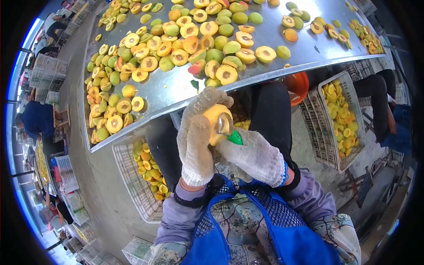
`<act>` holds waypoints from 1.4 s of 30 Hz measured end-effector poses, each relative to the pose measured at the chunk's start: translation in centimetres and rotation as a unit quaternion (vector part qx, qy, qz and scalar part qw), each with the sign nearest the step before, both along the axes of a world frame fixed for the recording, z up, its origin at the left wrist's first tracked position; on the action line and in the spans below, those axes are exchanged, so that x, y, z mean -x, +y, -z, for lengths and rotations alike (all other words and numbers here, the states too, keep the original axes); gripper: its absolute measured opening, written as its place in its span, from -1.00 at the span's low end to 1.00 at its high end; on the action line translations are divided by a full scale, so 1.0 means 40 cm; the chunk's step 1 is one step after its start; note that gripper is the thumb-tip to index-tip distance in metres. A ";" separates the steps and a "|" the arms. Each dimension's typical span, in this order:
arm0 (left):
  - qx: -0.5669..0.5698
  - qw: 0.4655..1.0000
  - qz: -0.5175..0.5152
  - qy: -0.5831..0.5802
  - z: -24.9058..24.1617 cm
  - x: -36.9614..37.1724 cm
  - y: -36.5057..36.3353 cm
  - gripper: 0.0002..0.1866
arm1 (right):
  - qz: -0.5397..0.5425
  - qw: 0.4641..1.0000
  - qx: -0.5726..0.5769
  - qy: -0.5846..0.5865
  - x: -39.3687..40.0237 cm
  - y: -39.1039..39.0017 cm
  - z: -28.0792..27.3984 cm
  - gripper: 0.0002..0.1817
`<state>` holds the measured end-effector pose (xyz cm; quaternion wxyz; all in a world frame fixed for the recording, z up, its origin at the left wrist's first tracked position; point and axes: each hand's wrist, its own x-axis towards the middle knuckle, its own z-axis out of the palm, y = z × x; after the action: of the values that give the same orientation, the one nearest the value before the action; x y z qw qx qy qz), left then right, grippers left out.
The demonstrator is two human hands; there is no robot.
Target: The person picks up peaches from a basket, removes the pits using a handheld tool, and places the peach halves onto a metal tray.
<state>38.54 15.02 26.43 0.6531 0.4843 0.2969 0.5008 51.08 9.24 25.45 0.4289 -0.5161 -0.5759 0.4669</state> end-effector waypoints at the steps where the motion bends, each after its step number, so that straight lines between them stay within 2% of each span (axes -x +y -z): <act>1: -0.039 0.999 0.005 0.013 0.002 0.002 0.001 -0.38 | -0.008 0.959 -0.252 -0.132 0.001 -0.001 0.034 -0.80; 2: -0.038 0.999 0.006 0.013 -0.003 0.007 0.000 -0.38 | -0.007 0.959 -0.250 -0.133 0.000 -0.004 0.006 -0.80; 3: -0.031 0.999 0.023 0.024 -0.017 0.013 -0.003 -0.39 | -0.028 1.000 0.008 0.011 -0.002 -0.006 -0.048 -0.79; 4: -0.025 0.998 0.039 0.035 -0.033 0.016 -0.006 -0.40 | -0.045 0.951 0.265 0.154 -0.004 -0.008 -0.087 -0.77; 5: -0.017 0.997 0.017 0.071 -0.055 0.007 -0.011 -0.29 | -0.044 0.951 0.265 0.154 -0.008 -0.008 -0.102 -0.77; 7: -0.056 0.992 0.027 0.106 -0.062 0.019 -0.009 -0.34 | -0.079 0.903 0.362 0.218 -0.019 -0.007 -0.116 -0.72; 8: -0.095 0.985 0.036 0.141 -0.063 0.023 -0.009 -0.38 | -0.078 0.902 0.364 0.219 -0.023 -0.010 -0.107 -0.72; 9: -0.093 0.985 0.037 0.141 -0.058 0.022 -0.010 -0.38 | -0.097 0.917 0.313 0.228 -0.028 -0.013 -0.089 -0.70; 10: -0.207 0.958 0.028 0.196 -0.050 0.021 -0.007 -0.43 | -0.116 0.929 0.261 0.237 -0.035 -0.013 -0.080 -0.69; 11: -0.319 0.915 0.017 0.248 -0.046 0.019 -0.001 -0.48 | -0.125 0.916 0.284 0.255 -0.051 -0.007 -0.103 -0.69; 12: -0.319 0.915 0.018 0.248 -0.047 0.016 0.004 -0.48 | -0.125 0.916 0.285 0.255 -0.051 -0.014 -0.086 -0.69; 14: -0.528 0.803 -0.017 0.276 -0.050 0.008 0.022 -0.54 | -0.084 0.966 0.113 0.218 -0.040 -0.023 -0.024 -0.69; 15: -0.630 0.740 0.008 0.237 -0.029 0.011 0.046 -0.60 | -0.117 0.978 0.055 0.162 -0.043 -0.018 -0.005 -0.69; 16: -0.629 0.741 0.010 0.236 -0.030 0.008 0.039 -0.60 | -0.114 0.978 0.056 0.163 -0.042 -0.026 -0.002 -0.69; 18: -0.460 0.845 0.003 0.273 -0.043 -0.007 0.032 -0.61 | -0.069 0.938 0.204 0.272 -0.046 -0.020 -0.022 -0.71; 20: -0.426 0.855 0.018 0.294 -0.067 -0.008 0.031 -0.61 | -0.060 0.939 0.240 0.239 -0.046 -0.014 -0.052 -0.71; 21: -0.283 0.921 0.049 0.263 -0.071 -0.011 0.034 -0.61 | -0.052 0.938 0.274 0.206 -0.047 -0.011 -0.059 -0.72; 22: -0.131 0.962 0.079 0.225 -0.072 -0.012 0.036 -0.61 | -0.052 0.938 0.274 0.207 -0.046 -0.013 -0.054 -0.72; 24: -0.158 0.959 0.069 0.225 -0.066 -0.014 0.042 -0.56 | -0.066 0.963 0.179 0.189 -0.044 -0.015 -0.036 -0.72; 25: -0.016 0.982 0.101 0.159 -0.074 -0.013 0.049 -0.53 | -0.066 0.963 0.179 0.191 -0.040 -0.015 -0.031 -0.72; 26: 0.126 0.980 0.131 0.088 -0.078 -0.013 0.052 -0.50 | -0.067 0.969 0.176 0.161 -0.035 -0.015 -0.027 -0.75; 28: 0.126 0.980 0.125 0.087 -0.071 -0.019 0.059 -0.46 | -0.066 0.975 0.170 0.130 -0.033 -0.006 -0.029 -0.78; 30: 0.193 0.972 0.128 0.031 -0.060 -0.008 0.066 -0.45 | -0.081 0.983 0.161 0.027 -0.032 0.006 -0.041 -0.83; 31: 0.191 0.973 0.127 0.031 -0.059 -0.010 0.066 -0.45 | -0.082 0.983 0.159 0.027 -0.033 0.012 -0.059 -0.83; 33: 0.197 0.977 0.076 -0.011 -0.060 -0.020 0.059 -0.45 | -0.069 0.969 0.235 0.023 -0.034 0.021 -0.101 -0.84; 34: 0.195 0.978 0.074 -0.012 -0.060 -0.022 0.058 -0.45 | -0.070 0.970 0.232 0.022 -0.032 0.017 -0.072 -0.84; 35: 0.189 0.979 0.073 -0.006 -0.058 -0.022 0.056 -0.45 | -0.059 0.995 0.049 -0.068 -0.027 0.005 -0.016 -0.84; 36: 0.184 0.980 0.071 -0.001 -0.055 -0.022 0.054 -0.45 | -0.045 0.977 -0.137 -0.155 -0.022 0.004 0.003 -0.83; 37: 0.183 0.980 0.072 -0.003 -0.051 -0.021 0.054 -0.44 | -0.045 0.977 -0.139 -0.155 -0.022 -0.001 0.002 -0.83; 39: 0.197 0.978 0.066 -0.017 -0.044 -0.014 0.061 -0.43 | -0.047 0.945 -0.118 -0.303 -0.022 -0.002 -0.028 -0.82; 40: 0.212 0.975 0.059 -0.032 -0.041 -0.012 0.064 -0.43 | -0.046 0.944 -0.118 -0.303 -0.021 -0.005 -0.018 -0.82; 42: 0.199 0.977 0.067 -0.038 -0.034 -0.010 0.061 -0.45 | 0.005 0.967 -0.169 -0.193 -0.021 -0.006 0.008 -0.86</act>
<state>38.95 17.45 27.80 0.7792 0.3436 0.3326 0.4053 51.92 8.99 25.11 0.3931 -0.5194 -0.7156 0.2523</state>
